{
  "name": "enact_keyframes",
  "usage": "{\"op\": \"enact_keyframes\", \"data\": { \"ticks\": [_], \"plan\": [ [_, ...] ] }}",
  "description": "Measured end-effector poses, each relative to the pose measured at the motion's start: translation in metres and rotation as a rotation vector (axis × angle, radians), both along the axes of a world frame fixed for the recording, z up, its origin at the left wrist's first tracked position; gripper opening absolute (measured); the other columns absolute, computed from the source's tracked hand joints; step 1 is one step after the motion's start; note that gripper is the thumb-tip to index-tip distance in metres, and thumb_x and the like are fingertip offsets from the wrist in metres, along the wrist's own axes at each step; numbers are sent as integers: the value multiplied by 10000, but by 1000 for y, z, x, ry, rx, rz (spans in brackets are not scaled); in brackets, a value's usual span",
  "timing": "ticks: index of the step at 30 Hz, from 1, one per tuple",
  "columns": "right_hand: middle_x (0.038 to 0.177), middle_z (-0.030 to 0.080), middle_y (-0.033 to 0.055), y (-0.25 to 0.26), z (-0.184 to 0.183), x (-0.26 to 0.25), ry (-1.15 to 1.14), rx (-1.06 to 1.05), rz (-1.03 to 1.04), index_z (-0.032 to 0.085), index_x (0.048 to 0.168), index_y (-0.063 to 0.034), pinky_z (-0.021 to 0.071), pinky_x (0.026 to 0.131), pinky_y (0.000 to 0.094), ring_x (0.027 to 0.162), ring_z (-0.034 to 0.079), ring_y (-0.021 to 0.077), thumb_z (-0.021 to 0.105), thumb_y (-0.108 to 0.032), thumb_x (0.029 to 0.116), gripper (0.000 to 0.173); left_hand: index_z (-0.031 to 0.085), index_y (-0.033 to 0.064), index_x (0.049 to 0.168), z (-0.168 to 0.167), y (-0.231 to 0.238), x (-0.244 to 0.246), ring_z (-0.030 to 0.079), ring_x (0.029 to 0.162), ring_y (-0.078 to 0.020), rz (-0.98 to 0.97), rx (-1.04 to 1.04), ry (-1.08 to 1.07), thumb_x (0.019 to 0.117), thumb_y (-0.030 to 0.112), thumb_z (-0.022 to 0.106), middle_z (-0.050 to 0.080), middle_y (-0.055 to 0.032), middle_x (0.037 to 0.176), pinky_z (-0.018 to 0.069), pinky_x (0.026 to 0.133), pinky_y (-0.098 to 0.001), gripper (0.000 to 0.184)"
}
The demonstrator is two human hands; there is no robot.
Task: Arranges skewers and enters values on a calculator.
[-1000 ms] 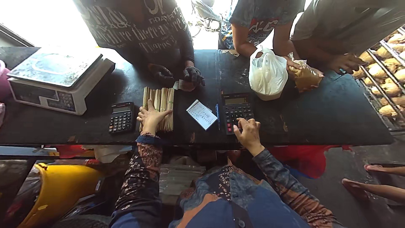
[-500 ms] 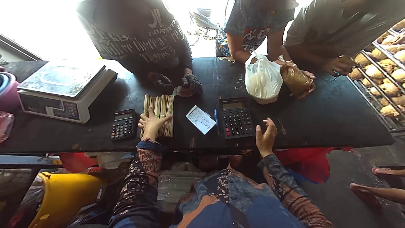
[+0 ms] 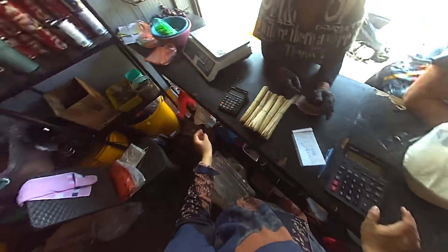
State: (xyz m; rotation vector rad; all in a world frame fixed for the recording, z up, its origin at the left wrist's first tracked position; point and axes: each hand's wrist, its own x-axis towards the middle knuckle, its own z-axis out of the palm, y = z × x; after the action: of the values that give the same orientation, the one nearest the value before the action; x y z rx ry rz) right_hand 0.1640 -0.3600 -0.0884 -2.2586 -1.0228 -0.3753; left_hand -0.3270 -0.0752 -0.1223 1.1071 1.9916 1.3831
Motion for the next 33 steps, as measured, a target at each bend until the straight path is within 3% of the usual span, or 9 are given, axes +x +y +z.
{"op": "enact_keyframes", "data": {
  "ticks": [3, 6, 9, 11, 15, 19, 23, 28, 33],
  "plan": [
    [1446, 516, 343, 4, 6, -1, 39, -62, -1, 496, 1421, 123, 368, 1159, 553, 1356, 511, 487, 603, -257, 973, 597, 578, -75, 1365, -56, -7, 6, 590, 1300, -340, -206, -370, -75, 1007, 70, 588, 610, -265, 1372, 457, 1117, -458, 387],
    [1445, 531, 319, 8, 5, 0, 47, -115, -34, 503, 1426, 106, 373, 1155, 545, 1355, 522, 460, 603, -256, 971, 590, 385, -24, 1538, -78, 12, 18, 487, 1387, -409, -263, -595, -58, 972, 59, 614, 463, -292, 1508, 411, 1144, -530, 616],
    [1439, 535, 319, 5, 1, 5, 36, -168, -41, 506, 1426, 98, 376, 1149, 550, 1345, 529, 464, 574, -269, 984, 579, 335, 0, 1575, -95, 45, 12, 460, 1419, -410, -336, -683, 70, 972, 50, 589, 437, -281, 1543, 379, 1175, -530, 656],
    [1440, 531, 324, 8, 0, 7, 39, -183, -42, 502, 1428, 99, 366, 1158, 543, 1353, 517, 469, 559, -263, 988, 573, 375, -14, 1554, -107, 67, 6, 476, 1413, -404, -474, -653, 153, 980, 77, 609, 486, -273, 1513, 367, 1187, -532, 626],
    [1428, 519, 359, 5, -1, 8, 32, -220, -36, 492, 1428, 110, 359, 1146, 584, 1328, 516, 523, 526, -272, 993, 579, 655, -44, 1272, -127, 79, 10, 592, 1288, -388, -654, -700, 209, 1042, 186, 569, 642, -263, 1321, 431, 1120, -556, 336],
    [1444, 495, 371, 7, -3, 9, 65, -224, -29, 466, 1444, 115, 308, 1158, 623, 1346, 478, 550, 497, -262, 996, 586, 678, -50, 1218, -139, 58, 22, 642, 1223, -311, -553, -645, 51, 958, 228, 724, 686, -230, 1248, 468, 1095, -467, 384],
    [1436, 508, 365, 8, -2, 6, 57, -240, -41, 494, 1432, 101, 318, 1154, 607, 1337, 495, 537, 498, -262, 1000, 564, 494, -72, 1430, -137, 54, 34, 520, 1376, -297, -668, -606, -84, 924, 204, 774, 557, -250, 1436, 388, 1181, -413, 640],
    [1435, 540, 316, 11, -3, 8, 27, -255, -36, 504, 1440, 80, 346, 1162, 542, 1347, 516, 478, 504, -236, 1011, 533, 679, -47, 1236, -137, 52, 49, 603, 1279, -307, -470, -592, -74, 981, 260, 700, 662, -232, 1299, 434, 1131, -451, 399],
    [1435, 541, 315, 14, 3, 3, 49, -261, -32, 515, 1427, 89, 353, 1159, 537, 1345, 523, 468, 509, -202, 1012, 508, 613, -55, 1322, -141, 25, 30, 624, 1256, -303, -495, -581, -144, 928, 203, 763, 653, -239, 1306, 473, 1109, -439, 494]
  ]
}}
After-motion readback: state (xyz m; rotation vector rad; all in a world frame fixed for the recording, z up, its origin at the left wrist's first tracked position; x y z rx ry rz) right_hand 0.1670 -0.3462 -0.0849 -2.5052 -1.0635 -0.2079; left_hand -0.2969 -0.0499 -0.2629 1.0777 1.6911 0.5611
